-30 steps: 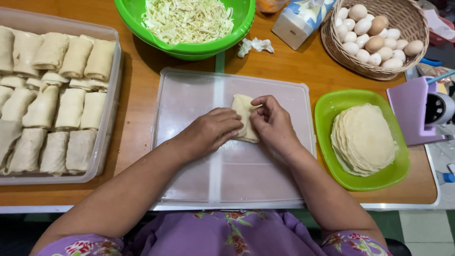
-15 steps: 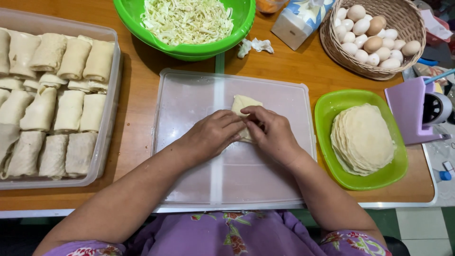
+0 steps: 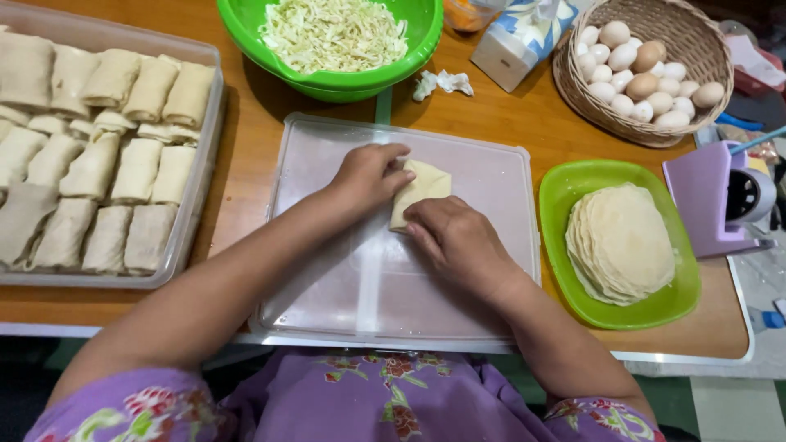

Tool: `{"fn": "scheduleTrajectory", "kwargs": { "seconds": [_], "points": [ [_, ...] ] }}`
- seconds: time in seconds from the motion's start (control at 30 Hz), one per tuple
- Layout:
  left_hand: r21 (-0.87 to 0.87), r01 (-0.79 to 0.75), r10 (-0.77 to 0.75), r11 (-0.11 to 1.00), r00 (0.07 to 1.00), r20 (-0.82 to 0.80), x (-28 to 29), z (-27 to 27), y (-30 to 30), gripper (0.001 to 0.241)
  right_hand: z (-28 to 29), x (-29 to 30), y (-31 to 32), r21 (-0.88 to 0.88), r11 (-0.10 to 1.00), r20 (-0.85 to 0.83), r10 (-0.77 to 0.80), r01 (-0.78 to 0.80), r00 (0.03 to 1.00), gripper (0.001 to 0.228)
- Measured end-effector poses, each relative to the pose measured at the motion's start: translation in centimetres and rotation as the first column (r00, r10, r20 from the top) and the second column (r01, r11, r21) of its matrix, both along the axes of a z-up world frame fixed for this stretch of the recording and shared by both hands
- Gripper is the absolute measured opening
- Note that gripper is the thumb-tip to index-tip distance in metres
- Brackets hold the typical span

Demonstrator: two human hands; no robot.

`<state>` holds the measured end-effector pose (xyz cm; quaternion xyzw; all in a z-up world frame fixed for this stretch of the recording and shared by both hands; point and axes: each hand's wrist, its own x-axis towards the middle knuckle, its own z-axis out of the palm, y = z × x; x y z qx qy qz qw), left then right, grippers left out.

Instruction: Wrapping cabbage filling in wrappers to make spring rolls.

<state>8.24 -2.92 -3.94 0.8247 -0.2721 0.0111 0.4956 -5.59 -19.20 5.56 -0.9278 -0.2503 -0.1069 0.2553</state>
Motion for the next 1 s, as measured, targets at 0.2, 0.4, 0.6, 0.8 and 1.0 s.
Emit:
{"fn": "scheduleTrajectory", "kwargs": {
  "seconds": [0.2, 0.4, 0.6, 0.8, 1.0],
  "points": [
    [0.185, -0.051, 0.041, 0.981, 0.997, 0.059, 1.6, 0.3, -1.8, 0.031, 0.5, -0.9, 0.9, -0.098, 0.995, 0.065, -0.011, 0.017, 0.998, 0.019],
    [0.233, -0.11, 0.118, 0.966, 0.993, -0.019, 1.0, 0.8, -2.1, 0.014, 0.1, -1.0, 0.7, -0.104, 0.995, 0.086, 0.004, 0.005, 0.996, 0.022],
    [0.234, -0.135, 0.142, 0.963, 0.99, -0.013, 0.3, 1.2, -2.0, 0.013, 0.5, -0.8, 0.4, -0.114, 0.993, 0.043, 0.02, -0.015, 0.999, 0.022],
    [0.124, 0.033, -0.077, 0.992, 0.925, 0.372, 0.2, 1.2, -2.0, 0.027, 0.8, -0.7, 0.1, -0.095, 0.995, -0.001, 0.044, -0.044, 0.999, 0.027],
    [0.263, 0.364, -0.437, 0.893, 0.841, 0.32, 2.8, 1.6, -5.2, 0.061, 0.5, -1.0, 0.5, -0.136, 0.99, 0.037, 0.046, -0.04, 0.998, 0.027]
  ]
}}
